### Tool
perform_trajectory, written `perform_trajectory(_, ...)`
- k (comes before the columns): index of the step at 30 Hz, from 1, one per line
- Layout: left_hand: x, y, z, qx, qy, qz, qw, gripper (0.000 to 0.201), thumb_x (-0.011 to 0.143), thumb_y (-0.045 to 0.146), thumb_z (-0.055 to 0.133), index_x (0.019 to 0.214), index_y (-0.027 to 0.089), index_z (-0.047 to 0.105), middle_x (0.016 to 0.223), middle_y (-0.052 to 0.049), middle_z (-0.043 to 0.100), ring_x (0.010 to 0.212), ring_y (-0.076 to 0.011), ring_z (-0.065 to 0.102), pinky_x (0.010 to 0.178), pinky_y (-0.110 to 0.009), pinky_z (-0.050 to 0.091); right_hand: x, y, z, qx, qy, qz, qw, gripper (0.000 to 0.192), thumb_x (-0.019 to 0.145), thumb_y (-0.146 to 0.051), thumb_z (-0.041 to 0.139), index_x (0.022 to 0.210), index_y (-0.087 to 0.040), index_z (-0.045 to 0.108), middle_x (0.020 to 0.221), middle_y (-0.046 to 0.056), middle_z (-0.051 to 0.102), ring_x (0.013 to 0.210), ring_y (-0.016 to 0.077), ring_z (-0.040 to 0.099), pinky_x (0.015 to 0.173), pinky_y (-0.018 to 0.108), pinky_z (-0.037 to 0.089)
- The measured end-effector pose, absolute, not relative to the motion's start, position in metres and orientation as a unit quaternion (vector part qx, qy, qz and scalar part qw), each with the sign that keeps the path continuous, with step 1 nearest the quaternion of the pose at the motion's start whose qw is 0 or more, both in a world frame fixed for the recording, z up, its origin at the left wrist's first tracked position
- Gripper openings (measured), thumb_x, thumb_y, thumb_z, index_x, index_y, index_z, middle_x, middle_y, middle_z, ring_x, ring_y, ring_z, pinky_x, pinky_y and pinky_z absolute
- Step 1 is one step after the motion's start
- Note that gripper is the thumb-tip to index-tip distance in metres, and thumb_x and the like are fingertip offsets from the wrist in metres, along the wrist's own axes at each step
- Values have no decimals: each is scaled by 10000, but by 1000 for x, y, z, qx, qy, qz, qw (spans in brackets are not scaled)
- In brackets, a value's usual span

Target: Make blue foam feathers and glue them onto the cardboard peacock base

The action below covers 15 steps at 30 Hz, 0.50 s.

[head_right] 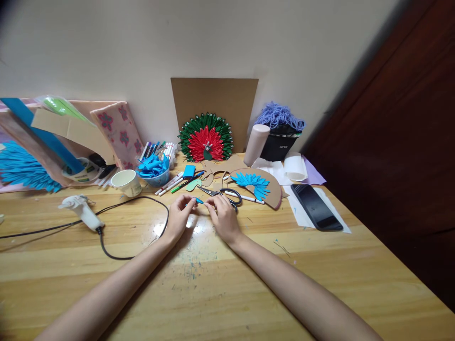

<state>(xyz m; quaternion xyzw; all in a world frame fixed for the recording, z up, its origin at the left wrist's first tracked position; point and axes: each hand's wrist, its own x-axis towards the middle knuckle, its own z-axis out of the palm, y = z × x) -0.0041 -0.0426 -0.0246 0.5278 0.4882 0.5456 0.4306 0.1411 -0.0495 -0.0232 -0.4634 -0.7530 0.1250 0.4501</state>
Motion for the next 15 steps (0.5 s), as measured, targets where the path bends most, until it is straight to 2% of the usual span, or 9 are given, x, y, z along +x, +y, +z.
perform_trajectory(4,-13,-36,-17,599,440,525,414,154,772,290,576,863,166,570,833,-24,613,761,-136,597,687,-258,485,145,-46,-24,-471,-742,133,458,127,879,-235,448,827,-197,558,807,54,593,800,200,537,720,314,420)
perform_trajectory(8,-25,-32,-5,721,401,466,319,95,791,227,562,815,174,637,808,-30,631,760,-135,595,705,-261,484,147,-43,-24,-461,-743,144,462,118,876,-227,452,823,-199,553,798,51,589,796,199,534,729,318,417)
perform_trajectory(15,-35,-28,-6,798,344,444,218,100,805,180,554,859,181,638,810,-40,629,758,-136,586,688,-267,479,146,-43,-24,-459,-748,150,455,95,867,-197,469,808,-197,543,785,41,583,782,189,523,726,309,407)
